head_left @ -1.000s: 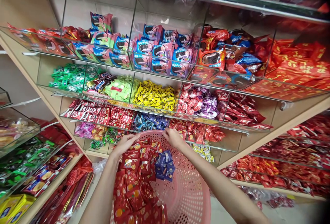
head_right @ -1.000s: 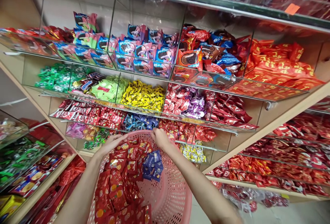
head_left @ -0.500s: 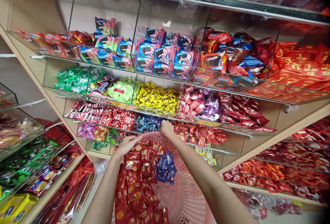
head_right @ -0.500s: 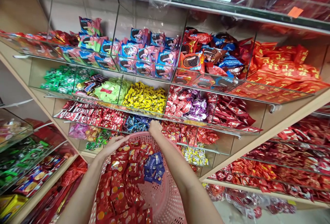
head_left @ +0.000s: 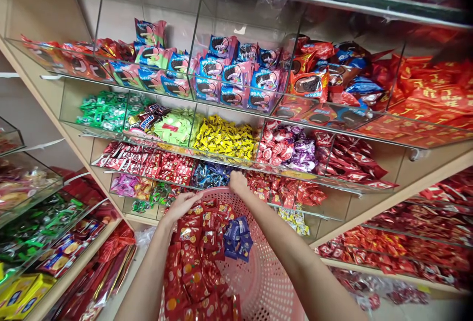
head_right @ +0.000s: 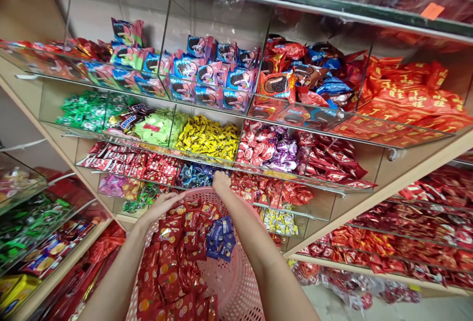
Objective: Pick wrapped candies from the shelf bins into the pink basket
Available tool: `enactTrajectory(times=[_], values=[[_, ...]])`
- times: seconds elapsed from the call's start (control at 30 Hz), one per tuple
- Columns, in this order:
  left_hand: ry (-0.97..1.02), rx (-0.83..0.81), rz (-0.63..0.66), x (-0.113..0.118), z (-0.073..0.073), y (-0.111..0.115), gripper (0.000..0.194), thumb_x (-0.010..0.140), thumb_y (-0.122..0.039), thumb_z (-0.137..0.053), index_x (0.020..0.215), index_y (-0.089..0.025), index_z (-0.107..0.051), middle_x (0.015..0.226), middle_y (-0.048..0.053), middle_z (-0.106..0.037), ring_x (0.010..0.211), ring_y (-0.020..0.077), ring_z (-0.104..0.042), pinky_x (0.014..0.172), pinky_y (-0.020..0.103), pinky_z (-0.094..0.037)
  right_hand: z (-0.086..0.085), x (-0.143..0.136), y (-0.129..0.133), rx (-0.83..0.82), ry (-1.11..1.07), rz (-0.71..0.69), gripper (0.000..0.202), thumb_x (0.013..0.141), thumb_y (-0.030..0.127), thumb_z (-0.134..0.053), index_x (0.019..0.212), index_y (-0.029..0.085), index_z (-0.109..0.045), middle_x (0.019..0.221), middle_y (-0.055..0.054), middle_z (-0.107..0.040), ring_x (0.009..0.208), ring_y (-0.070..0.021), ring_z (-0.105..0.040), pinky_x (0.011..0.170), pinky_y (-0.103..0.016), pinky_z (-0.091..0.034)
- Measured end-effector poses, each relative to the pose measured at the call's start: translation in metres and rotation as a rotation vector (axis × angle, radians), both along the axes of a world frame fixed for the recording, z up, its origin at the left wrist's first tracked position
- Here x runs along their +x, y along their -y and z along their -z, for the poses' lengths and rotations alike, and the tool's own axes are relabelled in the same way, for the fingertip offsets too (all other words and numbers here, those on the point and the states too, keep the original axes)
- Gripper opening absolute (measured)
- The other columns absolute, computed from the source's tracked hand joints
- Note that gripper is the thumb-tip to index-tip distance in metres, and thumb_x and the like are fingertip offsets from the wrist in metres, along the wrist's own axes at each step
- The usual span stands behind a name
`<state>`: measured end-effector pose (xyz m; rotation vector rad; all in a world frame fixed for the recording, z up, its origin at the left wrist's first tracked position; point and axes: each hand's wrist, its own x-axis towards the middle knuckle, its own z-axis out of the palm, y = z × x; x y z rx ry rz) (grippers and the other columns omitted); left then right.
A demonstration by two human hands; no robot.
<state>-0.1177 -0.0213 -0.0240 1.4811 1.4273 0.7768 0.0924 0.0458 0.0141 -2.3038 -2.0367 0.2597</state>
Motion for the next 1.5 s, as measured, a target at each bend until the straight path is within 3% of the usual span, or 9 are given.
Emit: enactTrajectory(times=[0.17,0.33,0.5,0.73,0.83,1.0,1.17,1.3,1.5], values=[[0.026,0.014,-0.020,0.001,0.004,0.000,0.049,0.059,-0.061,-0.053,0.068,-0.015,-0.066,0.060,0.001,-0.059,0.059,0.0147,-0.049,0.056,0.023,-0.031,0.004,0.000,0.012,0.055,0.025,-0.036,0.029,0.082,0.011,-0.037,0.101,0.017,-0.059,0.101,-0.014,-0.060,0.096,-0.0201,-0.057,0.075,-0.029,-0.043],[0.023,0.014,-0.016,0.002,0.004,0.000,0.049,0.059,-0.061,-0.053,0.069,-0.014,-0.065,0.062,0.000,-0.059,0.060,0.0145,-0.049,0.057,0.023,-0.031,0.002,0.003,0.016,0.076,0.027,-0.087,0.026,0.080,0.010,-0.039,0.094,0.016,-0.061,0.095,-0.011,-0.062,0.090,-0.0199,-0.059,0.071,-0.027,-0.042],[-0.003,0.001,0.059,-0.001,0.000,0.001,0.049,0.065,-0.061,-0.048,0.069,-0.014,-0.061,0.067,0.001,-0.058,0.063,0.0147,-0.050,0.058,0.022,-0.032,-0.007,0.013,0.026,0.178,0.005,-0.164,0.025,0.083,0.018,-0.037,0.102,0.019,-0.052,0.104,-0.009,-0.057,0.086,-0.0176,-0.058,0.068,-0.026,-0.039],[0.057,-0.011,-0.009,0.002,0.002,0.002,0.052,0.059,-0.063,-0.052,0.070,-0.013,-0.063,0.066,0.002,-0.059,0.064,0.0167,-0.051,0.058,0.023,-0.034,-0.013,0.041,0.055,0.485,-0.399,-0.304,0.011,0.081,0.023,-0.037,0.077,0.019,-0.047,0.081,-0.002,-0.055,0.064,-0.0108,-0.052,0.060,-0.021,-0.036],[0.065,0.010,-0.024,0.002,0.003,0.001,0.051,0.058,-0.062,-0.053,0.071,-0.014,-0.065,0.066,0.003,-0.061,0.065,0.0172,-0.051,0.059,0.023,-0.034,-0.011,0.051,0.069,0.405,-0.712,-0.328,0.009,0.079,0.026,-0.040,0.075,0.019,-0.043,0.066,0.002,-0.054,0.049,-0.0080,-0.049,0.050,-0.019,-0.036],[-0.032,0.013,0.019,0.000,0.003,-0.001,0.051,0.063,-0.062,-0.050,0.071,-0.015,-0.066,0.069,0.002,-0.062,0.066,0.0171,-0.051,0.062,0.023,-0.033,0.001,0.072,0.080,0.004,-0.995,-0.361,0.007,0.071,0.023,-0.047,0.070,0.019,-0.041,0.049,0.008,-0.047,0.038,-0.0077,-0.049,0.038,-0.016,-0.032],[-0.082,0.008,0.040,-0.001,0.001,-0.001,0.051,0.067,-0.063,-0.045,0.072,-0.016,-0.065,0.074,0.002,-0.063,0.069,0.0169,-0.052,0.066,0.024,-0.032,0.023,0.082,0.077,-0.232,-0.831,-0.358,0.007,0.067,0.015,-0.046,0.064,0.018,-0.040,0.046,0.009,-0.045,0.035,-0.0064,-0.047,0.035,-0.015,-0.029],[-0.060,0.024,0.044,-0.001,0.000,0.000,0.052,0.066,-0.062,-0.046,0.073,-0.015,-0.066,0.075,0.003,-0.065,0.069,0.0169,-0.052,0.066,0.024,-0.032,0.038,0.073,0.072,-0.201,-0.531,-0.389,0.007,0.066,0.012,-0.047,0.064,0.017,-0.043,0.049,0.008,-0.046,0.039,-0.0050,-0.045,0.040,-0.015,-0.031],[-0.036,0.003,0.041,-0.001,0.003,0.000,0.051,0.066,-0.062,-0.046,0.075,-0.015,-0.066,0.074,0.003,-0.064,0.068,0.0165,-0.052,0.064,0.023,-0.032,0.043,0.062,0.065,-0.081,-0.366,-0.432,0.011,0.064,0.006,-0.047,0.058,0.015,-0.046,0.059,0.003,-0.053,0.057,-0.0072,-0.046,0.053,-0.017,-0.030]])
